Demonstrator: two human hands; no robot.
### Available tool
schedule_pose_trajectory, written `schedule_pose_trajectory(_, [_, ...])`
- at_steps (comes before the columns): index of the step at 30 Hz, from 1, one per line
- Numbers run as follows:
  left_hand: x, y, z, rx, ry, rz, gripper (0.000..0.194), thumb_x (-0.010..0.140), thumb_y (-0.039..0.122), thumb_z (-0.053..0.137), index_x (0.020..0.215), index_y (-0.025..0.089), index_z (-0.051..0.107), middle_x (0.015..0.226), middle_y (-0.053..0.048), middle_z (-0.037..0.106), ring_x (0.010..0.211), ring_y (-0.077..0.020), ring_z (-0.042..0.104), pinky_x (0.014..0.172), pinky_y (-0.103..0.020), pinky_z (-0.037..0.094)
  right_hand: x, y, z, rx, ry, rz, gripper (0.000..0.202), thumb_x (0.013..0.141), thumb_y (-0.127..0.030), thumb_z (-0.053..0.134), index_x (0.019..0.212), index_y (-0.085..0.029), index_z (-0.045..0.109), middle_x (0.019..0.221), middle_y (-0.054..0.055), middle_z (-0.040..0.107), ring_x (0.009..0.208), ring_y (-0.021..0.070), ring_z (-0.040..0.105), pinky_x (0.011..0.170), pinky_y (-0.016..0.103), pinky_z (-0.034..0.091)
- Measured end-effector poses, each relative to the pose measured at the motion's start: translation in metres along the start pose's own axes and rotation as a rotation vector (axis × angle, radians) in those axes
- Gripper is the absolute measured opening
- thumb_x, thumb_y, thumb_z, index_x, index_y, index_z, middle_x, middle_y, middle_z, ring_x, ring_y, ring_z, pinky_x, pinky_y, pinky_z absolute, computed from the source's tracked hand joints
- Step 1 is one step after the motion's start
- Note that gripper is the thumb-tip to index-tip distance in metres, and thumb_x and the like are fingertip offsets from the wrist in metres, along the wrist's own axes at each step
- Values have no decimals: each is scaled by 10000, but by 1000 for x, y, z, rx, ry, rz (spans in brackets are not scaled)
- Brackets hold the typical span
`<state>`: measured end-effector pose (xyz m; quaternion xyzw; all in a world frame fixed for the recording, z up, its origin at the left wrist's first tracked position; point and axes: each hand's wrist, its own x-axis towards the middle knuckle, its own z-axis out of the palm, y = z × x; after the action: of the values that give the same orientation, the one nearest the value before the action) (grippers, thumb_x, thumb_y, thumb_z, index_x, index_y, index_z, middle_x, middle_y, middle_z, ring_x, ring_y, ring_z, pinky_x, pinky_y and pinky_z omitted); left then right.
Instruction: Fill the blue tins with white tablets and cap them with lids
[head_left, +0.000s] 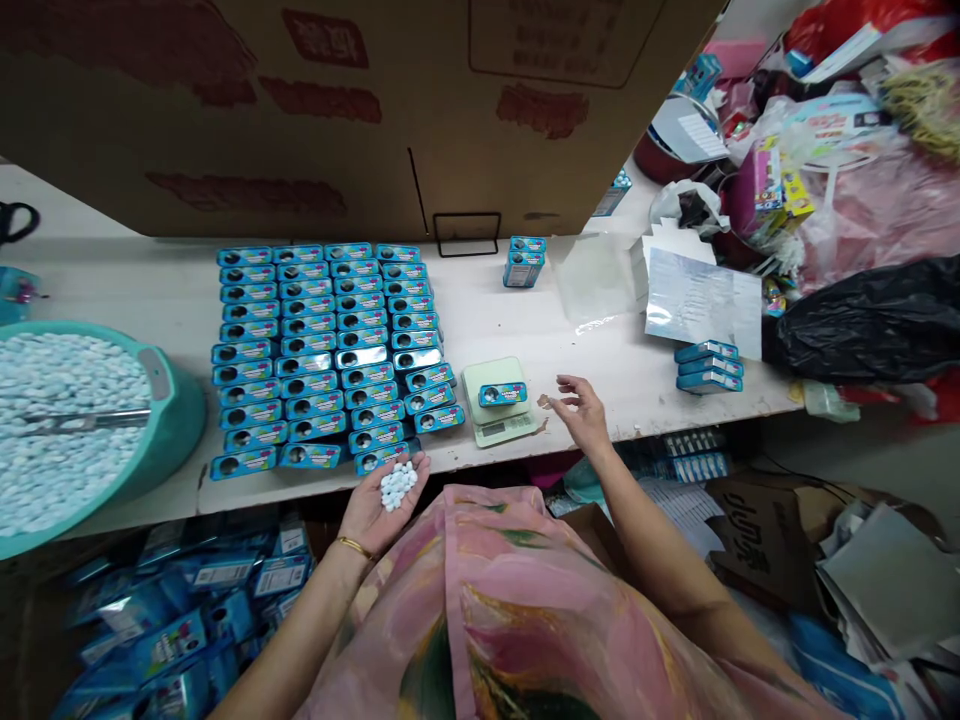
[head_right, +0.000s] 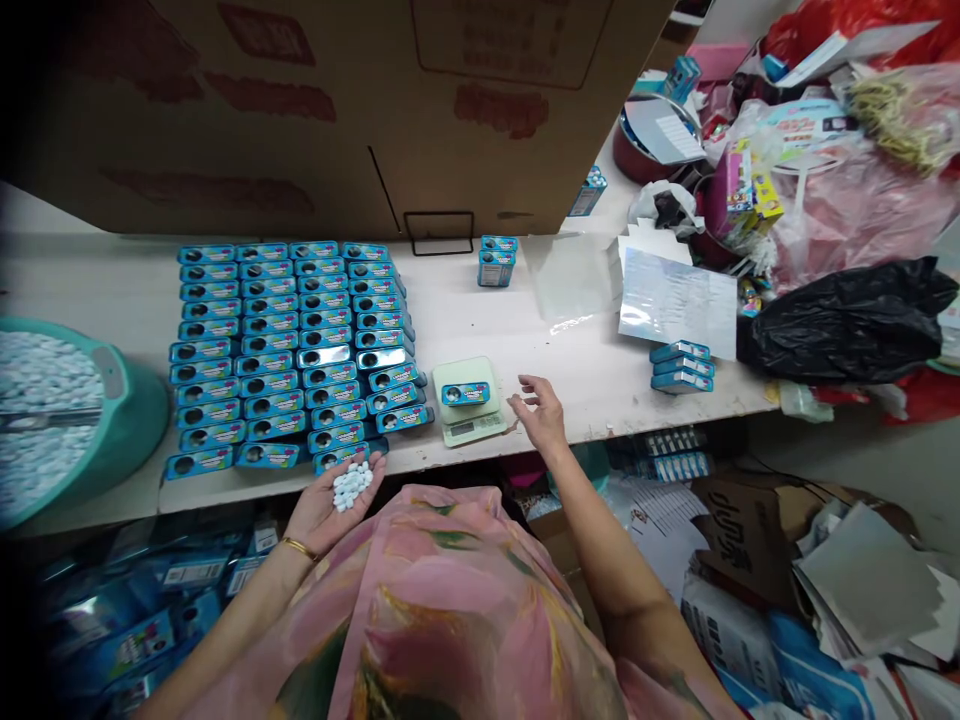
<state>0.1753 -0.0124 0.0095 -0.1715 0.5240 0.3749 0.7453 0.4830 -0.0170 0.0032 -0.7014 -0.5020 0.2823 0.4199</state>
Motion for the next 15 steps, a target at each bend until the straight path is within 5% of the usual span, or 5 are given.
schedule_pose_trajectory(6, [-1,3,6,-17,4,-31,163,767,109,412,787,101,573,804,-128,642,840,-209,607,676,-330,535,8,-19,23,-275,-267,-281,572,689,-295,604,1204,-214,369,1192,99,409,1105,212,375,893,372,365])
schedule_pose_trajectory(15, [0,11,1,-49,0,-18,168,771,108,410,791,87,575,822,-134,644,846,-207,605,708,-333,524,20,-18,40,-410,-415,-298,620,675,-213,608,1231,-229,334,1228,83,387,1126,216,355,928,380,330])
